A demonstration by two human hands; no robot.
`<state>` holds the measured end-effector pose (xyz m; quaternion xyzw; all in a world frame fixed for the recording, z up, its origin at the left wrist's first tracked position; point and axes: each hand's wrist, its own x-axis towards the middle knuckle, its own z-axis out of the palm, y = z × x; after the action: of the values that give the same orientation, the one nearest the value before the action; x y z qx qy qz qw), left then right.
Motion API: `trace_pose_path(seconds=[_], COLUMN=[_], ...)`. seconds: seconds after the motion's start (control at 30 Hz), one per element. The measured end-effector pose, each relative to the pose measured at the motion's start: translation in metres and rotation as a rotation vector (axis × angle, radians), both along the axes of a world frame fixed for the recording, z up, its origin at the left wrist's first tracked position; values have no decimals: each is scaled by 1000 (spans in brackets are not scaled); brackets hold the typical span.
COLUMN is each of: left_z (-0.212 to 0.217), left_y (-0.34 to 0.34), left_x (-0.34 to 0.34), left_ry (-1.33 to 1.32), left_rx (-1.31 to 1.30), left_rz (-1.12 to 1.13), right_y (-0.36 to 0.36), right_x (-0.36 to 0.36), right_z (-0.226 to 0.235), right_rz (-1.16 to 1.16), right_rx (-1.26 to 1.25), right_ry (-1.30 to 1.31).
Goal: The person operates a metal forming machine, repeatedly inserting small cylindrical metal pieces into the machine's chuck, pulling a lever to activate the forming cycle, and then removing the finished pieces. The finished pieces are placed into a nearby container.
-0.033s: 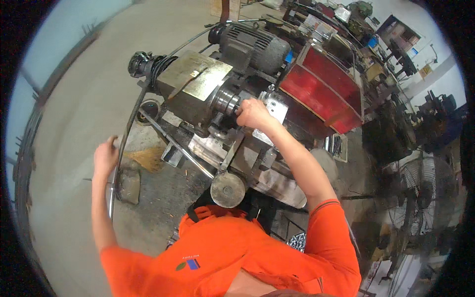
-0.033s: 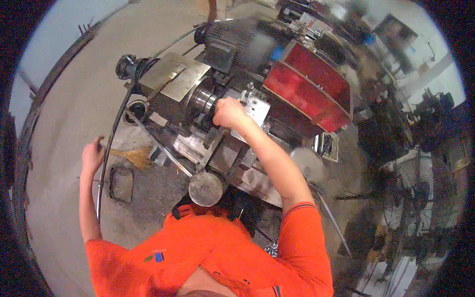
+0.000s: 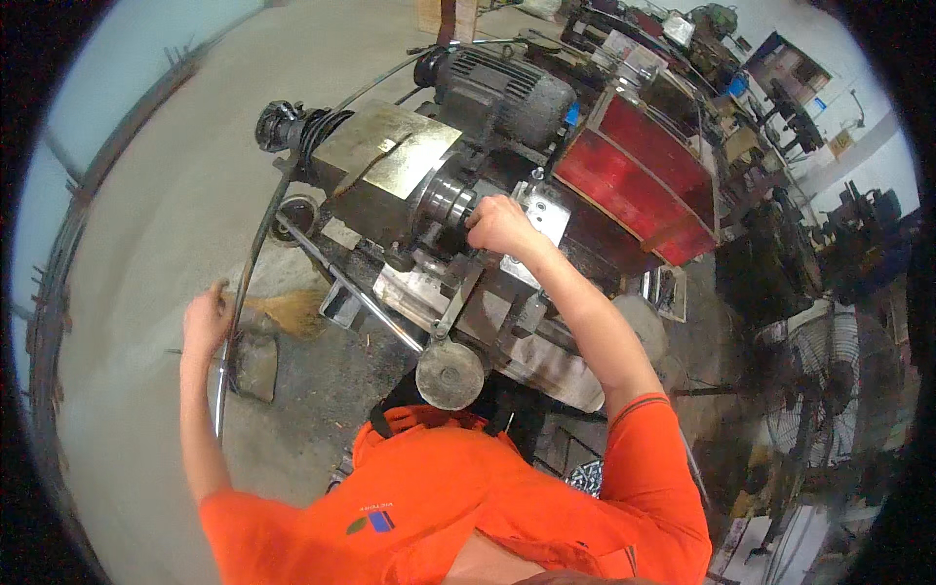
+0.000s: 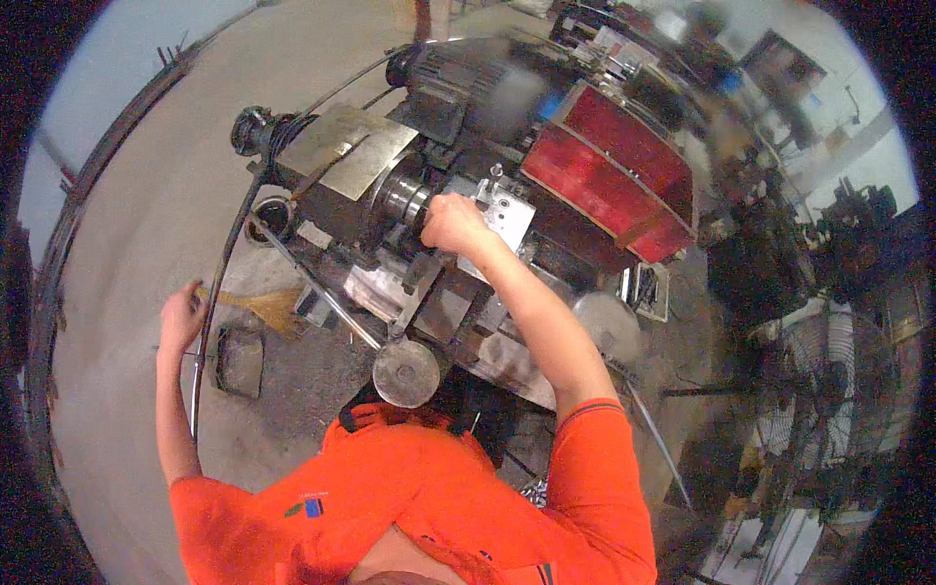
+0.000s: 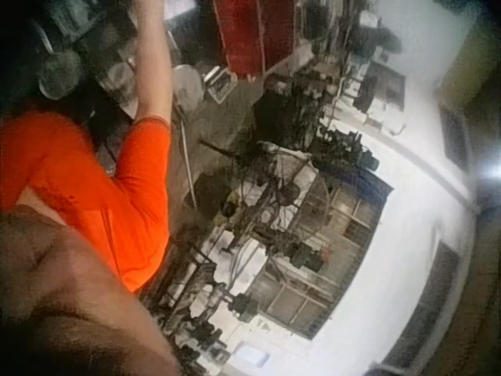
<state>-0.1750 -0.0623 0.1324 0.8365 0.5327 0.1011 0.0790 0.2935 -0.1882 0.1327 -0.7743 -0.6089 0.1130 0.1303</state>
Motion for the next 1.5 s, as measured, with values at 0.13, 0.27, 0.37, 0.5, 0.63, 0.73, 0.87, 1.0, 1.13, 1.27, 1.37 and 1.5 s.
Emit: trace_pose_path(seconds=[0.13,0.27,0.37,0.5,0.63,0.73,0.87,1.0,1.13,1.27,1.37,1.5], left_z=[-29,-56,-68,-72,-87,-80,-83,-93,-132,-229,-264,-236], left_y=[-34,-32,-20,3,114,153,170,161,83,21,58,74], left_x=[-40,-41,-44,-61,-150,-154,-154,-90,40,97,89,109], left_ry=[-141,-96,56,228,344,448,458,15,-669,91,533,796], left_rx=[-298,-217,-87,-44,387,406,308,526,280,-151,-50,29], left_rz=[72,236,223,236,-18,-12,62,58,98,-184,-481,-602], right_y=[5,15,16,12,9,7,7,-12,-79,-174,-259,-361], right_x=[-11,-17,-15,-15,-11,-18,-2,-22,-10,3,23,48], right_z=[8,14,11,8,8,14,-1,20,28,41,23,-11], right_rz=[53,51,60,105,251,62,240,96,138,-155,-355,-740], right_rx=[16,-31,18,79,150,175,173,160,601,505,446,245], right_ry=[41,-75,10,-7,-147,-40,-110,-60,-48,11,-44,-54])
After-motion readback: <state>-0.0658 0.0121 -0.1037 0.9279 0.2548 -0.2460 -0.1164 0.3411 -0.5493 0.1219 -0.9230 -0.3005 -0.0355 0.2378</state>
